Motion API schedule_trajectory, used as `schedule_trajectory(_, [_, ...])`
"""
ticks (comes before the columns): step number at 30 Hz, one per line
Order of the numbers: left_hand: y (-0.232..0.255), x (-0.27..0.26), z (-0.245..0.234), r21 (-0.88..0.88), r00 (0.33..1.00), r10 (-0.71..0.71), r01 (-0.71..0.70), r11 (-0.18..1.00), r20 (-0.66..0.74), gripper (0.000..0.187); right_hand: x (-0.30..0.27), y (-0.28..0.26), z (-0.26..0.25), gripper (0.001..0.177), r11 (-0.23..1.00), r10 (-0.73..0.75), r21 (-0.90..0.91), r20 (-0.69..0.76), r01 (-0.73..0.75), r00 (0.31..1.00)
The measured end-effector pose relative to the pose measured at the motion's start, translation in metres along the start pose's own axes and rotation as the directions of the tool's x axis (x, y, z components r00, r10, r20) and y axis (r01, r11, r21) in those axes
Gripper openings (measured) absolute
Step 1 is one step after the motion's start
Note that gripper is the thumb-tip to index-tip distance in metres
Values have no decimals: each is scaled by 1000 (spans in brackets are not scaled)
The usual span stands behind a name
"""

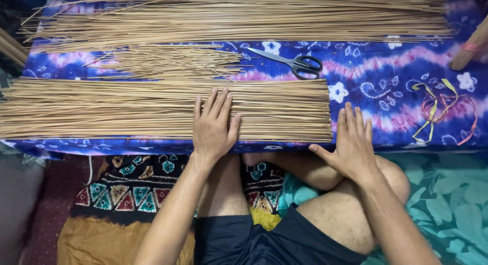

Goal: Sorting, aligning, and cutting thin bamboo sticks to a uniform length using scissors.

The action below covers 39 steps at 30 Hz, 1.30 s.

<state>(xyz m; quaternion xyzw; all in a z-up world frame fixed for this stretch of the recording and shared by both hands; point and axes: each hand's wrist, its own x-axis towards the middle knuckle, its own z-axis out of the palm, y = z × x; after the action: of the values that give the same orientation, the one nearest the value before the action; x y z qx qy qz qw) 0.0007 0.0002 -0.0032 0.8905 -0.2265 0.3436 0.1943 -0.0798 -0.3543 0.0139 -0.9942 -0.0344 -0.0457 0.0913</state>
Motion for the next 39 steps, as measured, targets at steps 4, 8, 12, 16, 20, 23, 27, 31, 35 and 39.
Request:
schedule_trajectory(4, [-1, 0, 3, 0, 1000, 4, -4, 1000, -13, 51, -6, -6, 3, 126, 1000, -15, -25, -12, 14, 1000])
schedule_trajectory(8, [0, 0, 2, -1, 1000, 4, -4, 1000, -23, 51, -8, -1, 6, 124, 997, -66, -41, -72, 63, 995])
schedule_trajectory(12, [1, 0, 3, -10, 999, 1, -1, 1000, -34, 50, -9, -6, 8, 124, 995, -93, -54, -91, 88, 992])
schedule_trajectory(16, [1, 0, 2, -8, 999, -1, 1, 1000, -37, 51, -8, -2, 12, 125, 993, -106, -59, -86, 101, 991])
schedule_trajectory(20, [2, 0, 0, -12, 1000, -6, 6, 1000, -30, 51, -8, -2, 13, 122, 992, -111, -76, -87, 105, 990])
schedule_trajectory(23, [3, 1, 0, -12, 999, -4, 4, 1000, -32, 51, -7, -2, 12, 123, 992, -104, -78, -76, 98, 992])
schedule_trajectory(27, [2, 0, 1, -12, 999, -4, 3, 1000, -38, 51, -6, -1, 11, 121, 994, -102, -55, -66, 98, 993])
schedule_trajectory(31, [3, 3, -5, -35, 999, 1, -2, 999, -48, 50, 6, -16, 2, 123, 999, -50, 1, -101, 51, 994])
schedule_trajectory(35, [1, 10, -7, -66, 999, -3, 0, 998, -45, 49, 25, -56, -18, 124, 987, -158, -1, -196, 161, 968])
schedule_trajectory(39, [-6, 18, -6, -25, 1000, -3, 3, 1000, -24, 51, 57, -81, -19, 123, 951, -305, -27, -244, 308, 921])
